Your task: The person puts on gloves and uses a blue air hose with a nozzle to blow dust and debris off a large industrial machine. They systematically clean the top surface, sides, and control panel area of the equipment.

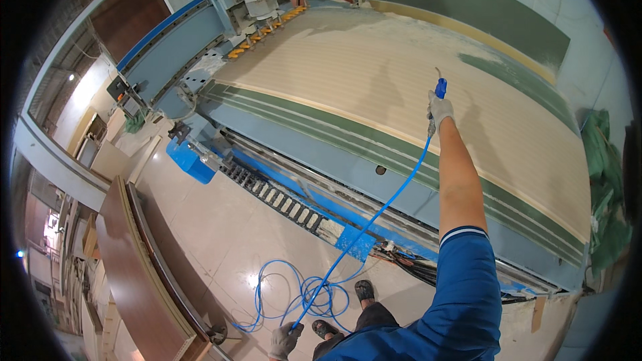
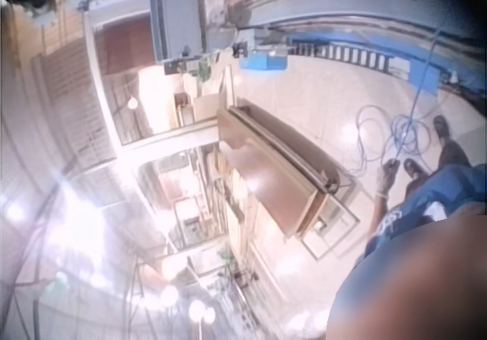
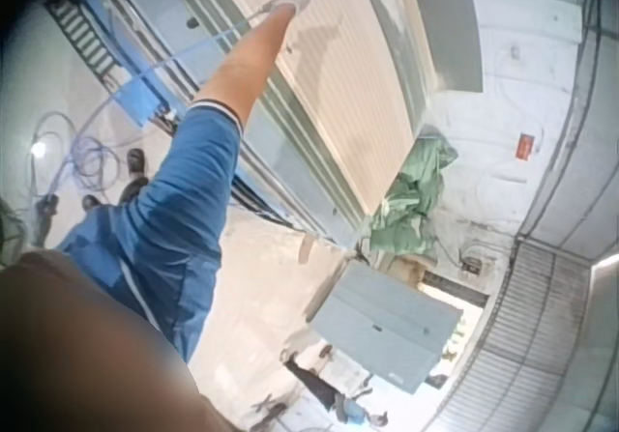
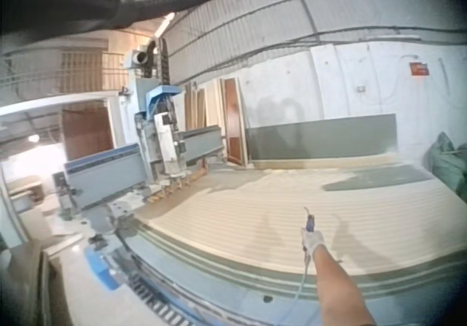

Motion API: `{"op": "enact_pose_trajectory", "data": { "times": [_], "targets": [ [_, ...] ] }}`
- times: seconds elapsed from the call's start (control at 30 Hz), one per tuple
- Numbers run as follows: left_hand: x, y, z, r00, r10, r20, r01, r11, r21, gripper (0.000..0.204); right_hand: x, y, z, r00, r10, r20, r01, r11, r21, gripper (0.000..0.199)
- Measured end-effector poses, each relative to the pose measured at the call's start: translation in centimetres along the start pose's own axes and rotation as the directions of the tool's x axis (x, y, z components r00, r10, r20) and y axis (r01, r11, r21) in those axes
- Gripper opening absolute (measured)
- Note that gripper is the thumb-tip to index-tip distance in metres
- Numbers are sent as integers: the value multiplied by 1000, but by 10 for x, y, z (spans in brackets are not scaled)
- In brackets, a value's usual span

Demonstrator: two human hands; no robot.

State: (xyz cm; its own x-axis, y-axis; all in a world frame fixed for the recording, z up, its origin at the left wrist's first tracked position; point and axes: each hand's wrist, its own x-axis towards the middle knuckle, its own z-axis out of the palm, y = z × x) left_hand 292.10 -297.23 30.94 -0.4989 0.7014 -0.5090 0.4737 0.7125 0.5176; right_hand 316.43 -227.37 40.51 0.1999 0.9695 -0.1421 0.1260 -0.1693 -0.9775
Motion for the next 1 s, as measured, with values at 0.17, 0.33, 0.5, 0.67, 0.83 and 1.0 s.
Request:
{"op": "enact_pose_trajectory", "data": {
  "times": [0.17,0.33,0.5,0.67,0.83,1.0],
  "targets": [
    [3,-5,8,1000,-6,-3,6,1000,-9,46,12,8,5,1000,-14,6,15,994,-112,43],
    [9,-11,19,999,15,28,-14,1000,-27,45,11,6,34,997,-31,64,48,960,-276,45],
    [10,-9,17,997,-73,28,73,997,5,44,-9,-4,60,972,-8,233,37,992,-122,43],
    [4,-3,12,998,-62,11,61,997,46,44,11,19,23,1000,14,16,-14,1000,3,44],
    [9,-7,19,991,133,-1,-133,991,-14,39,16,52,-57,996,64,-55,-44,953,298,39],
    [7,-30,14,978,205,49,-207,977,50,33,-85,81,-128,953,-97,286,-150,669,728,31]
  ]
}}
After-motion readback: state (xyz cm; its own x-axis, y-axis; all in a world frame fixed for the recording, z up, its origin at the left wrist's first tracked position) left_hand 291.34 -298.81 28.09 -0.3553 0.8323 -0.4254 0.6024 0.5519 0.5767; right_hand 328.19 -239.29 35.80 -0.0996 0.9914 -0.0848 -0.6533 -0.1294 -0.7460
